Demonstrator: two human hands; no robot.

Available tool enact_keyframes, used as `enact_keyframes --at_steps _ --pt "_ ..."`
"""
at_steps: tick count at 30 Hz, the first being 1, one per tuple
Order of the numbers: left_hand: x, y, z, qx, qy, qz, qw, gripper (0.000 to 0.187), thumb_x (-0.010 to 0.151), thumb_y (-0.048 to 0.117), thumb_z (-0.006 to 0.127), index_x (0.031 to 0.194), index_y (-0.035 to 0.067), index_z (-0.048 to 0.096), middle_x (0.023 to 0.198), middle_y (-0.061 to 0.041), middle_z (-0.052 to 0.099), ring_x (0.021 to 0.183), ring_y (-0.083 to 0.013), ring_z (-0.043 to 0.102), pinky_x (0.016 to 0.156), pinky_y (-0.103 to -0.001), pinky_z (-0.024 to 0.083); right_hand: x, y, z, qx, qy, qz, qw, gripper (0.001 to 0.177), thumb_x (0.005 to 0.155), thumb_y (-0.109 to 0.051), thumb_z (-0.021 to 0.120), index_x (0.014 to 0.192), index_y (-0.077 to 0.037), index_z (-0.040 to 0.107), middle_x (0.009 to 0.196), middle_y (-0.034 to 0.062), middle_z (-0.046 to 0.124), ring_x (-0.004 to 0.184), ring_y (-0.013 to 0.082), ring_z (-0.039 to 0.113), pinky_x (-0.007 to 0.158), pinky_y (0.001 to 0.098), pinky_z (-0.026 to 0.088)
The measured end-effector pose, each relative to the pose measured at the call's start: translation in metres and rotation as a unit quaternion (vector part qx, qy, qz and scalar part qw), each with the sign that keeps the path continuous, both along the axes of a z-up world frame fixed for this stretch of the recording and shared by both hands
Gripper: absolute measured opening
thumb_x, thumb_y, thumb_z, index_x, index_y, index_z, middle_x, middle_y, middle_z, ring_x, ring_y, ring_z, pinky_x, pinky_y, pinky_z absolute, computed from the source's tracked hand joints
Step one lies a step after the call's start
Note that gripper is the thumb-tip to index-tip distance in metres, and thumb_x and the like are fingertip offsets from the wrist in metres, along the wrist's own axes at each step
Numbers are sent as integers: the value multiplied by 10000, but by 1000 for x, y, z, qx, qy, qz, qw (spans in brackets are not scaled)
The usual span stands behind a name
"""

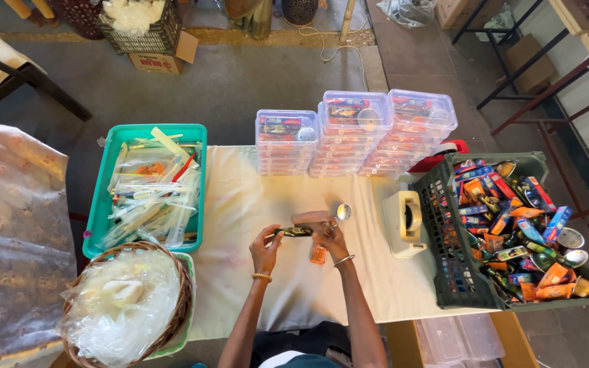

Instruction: The person stands at a table and packs various small snack items, including tubes and boxes, into a clear plastic bag. They handle the items one by one, placing them into the bag and arranging them before setting the bag down on the table.

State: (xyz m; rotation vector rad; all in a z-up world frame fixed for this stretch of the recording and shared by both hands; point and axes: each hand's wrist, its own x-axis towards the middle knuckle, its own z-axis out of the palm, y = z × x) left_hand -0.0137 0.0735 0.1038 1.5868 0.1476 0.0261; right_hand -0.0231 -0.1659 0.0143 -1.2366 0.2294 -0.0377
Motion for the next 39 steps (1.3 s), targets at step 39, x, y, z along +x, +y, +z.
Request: enact_keyframes --at_steps 39 --pt "-7 -47 -96 -2 138 -133 981 472 1031 389 605 898 -43 737 718 -105 726 620 -147 658 537 -313 533 -42 34 81 -607 -286 2 742 401 1015 -380 557 1231 -50 631 1365 140 622 1301 329 536 1164 582 266"
